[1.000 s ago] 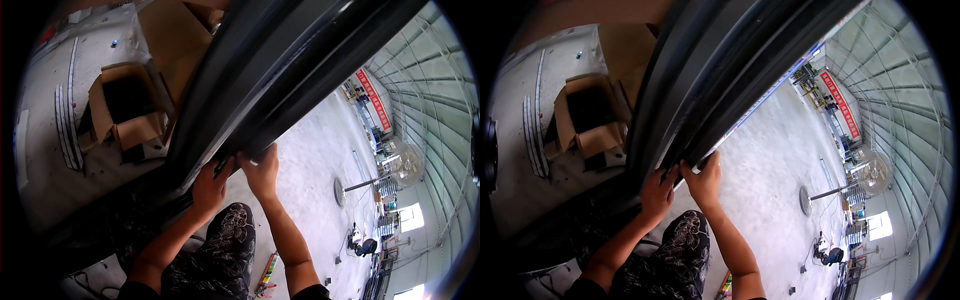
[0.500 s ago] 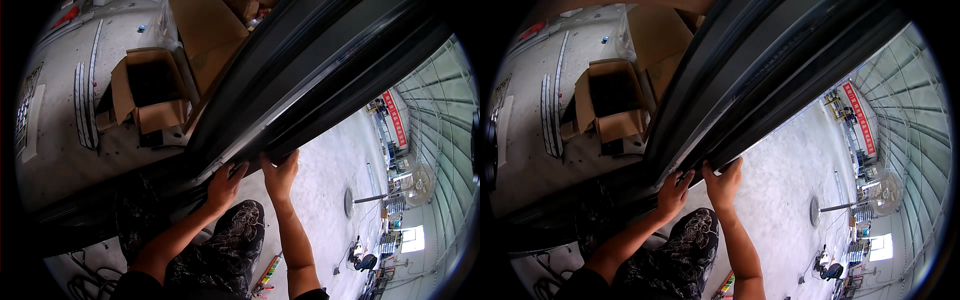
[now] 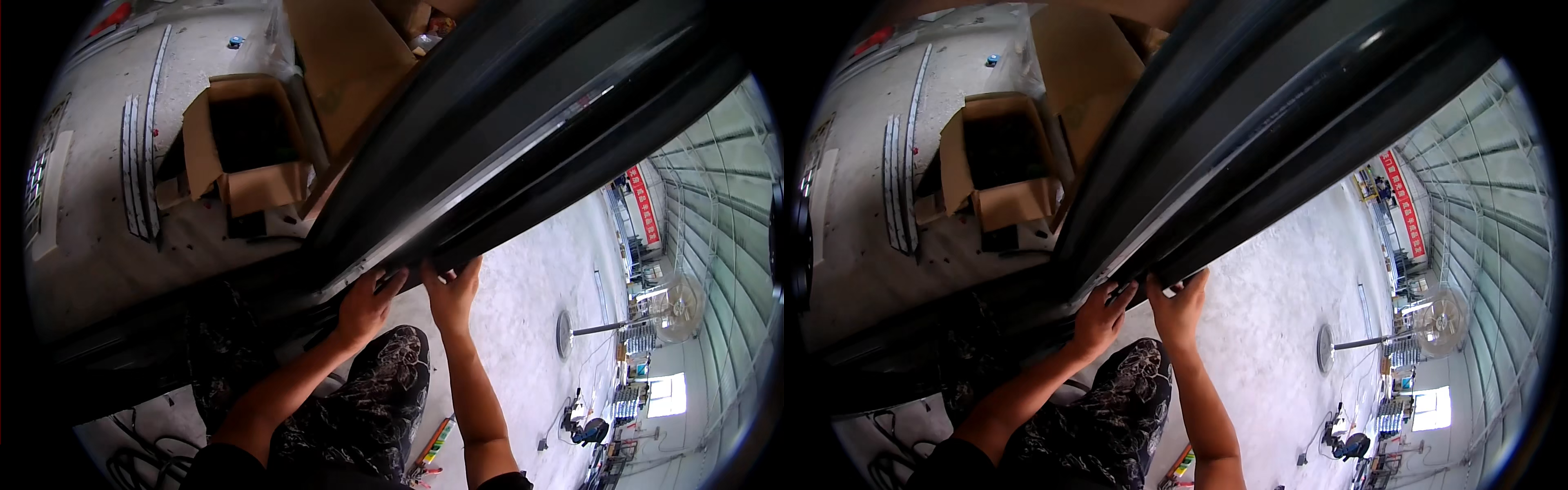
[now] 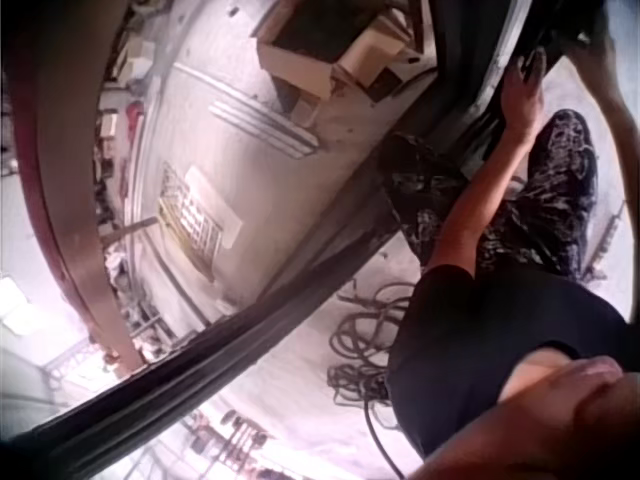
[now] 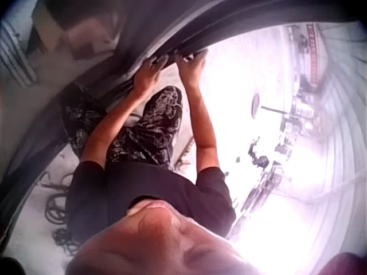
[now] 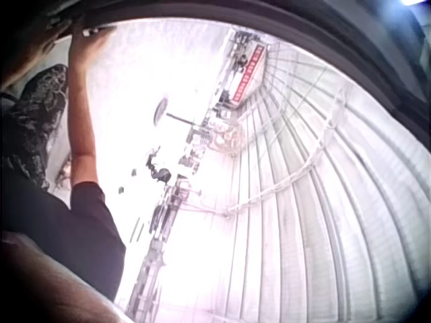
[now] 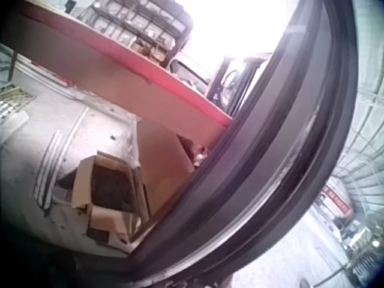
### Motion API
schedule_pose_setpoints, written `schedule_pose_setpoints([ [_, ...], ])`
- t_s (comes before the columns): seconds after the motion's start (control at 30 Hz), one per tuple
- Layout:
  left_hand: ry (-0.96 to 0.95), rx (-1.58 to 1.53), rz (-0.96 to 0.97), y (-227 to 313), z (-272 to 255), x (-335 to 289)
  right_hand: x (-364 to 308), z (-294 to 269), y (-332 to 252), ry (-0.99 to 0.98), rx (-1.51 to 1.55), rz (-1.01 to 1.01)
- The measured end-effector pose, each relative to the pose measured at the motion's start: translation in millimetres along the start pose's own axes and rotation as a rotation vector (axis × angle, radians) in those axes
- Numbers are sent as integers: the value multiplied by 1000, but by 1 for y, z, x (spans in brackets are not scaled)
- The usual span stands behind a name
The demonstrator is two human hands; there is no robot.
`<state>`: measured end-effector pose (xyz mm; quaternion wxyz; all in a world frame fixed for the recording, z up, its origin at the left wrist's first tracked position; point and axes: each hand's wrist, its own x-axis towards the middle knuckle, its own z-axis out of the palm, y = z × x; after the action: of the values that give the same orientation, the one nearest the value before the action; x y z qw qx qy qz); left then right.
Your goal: The person installs a black rubber seal into the frame of a window. The person cuts a length of rubber tubing using a pair of pliers, then uses their hands and a small tool to press the seal into the grooves of the window frame, working around the corners and along the edges.
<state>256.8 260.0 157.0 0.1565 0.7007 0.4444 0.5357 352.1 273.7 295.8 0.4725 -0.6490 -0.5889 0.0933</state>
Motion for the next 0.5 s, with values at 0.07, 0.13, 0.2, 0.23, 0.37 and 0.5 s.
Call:
schedule_pose_setpoints([
  [0.07, -31, -53, -2, 3, -2, 0, -3, 1, 7, 3, 72, 13],
  [0.13, -23, -76, -9, 3, -3, 2, -4, -1, 9, -43, 18, 14],
  [0.2, -4, -4, -1, 1, -2, 1, -6, 1, 6, -55, -37, 25],
  [0.23, 4, 13, 5, 0, -2, -1, -5, 2, 4, -64, -84, 22],
  [0.37, -17, -35, -9, 1, -3, 0, -4, 2, 6, -44, 26, -5],
  [0.5, -24, -47, -6, 2, -2, -4, -11, 6, 9, -19, 40, 28],
])
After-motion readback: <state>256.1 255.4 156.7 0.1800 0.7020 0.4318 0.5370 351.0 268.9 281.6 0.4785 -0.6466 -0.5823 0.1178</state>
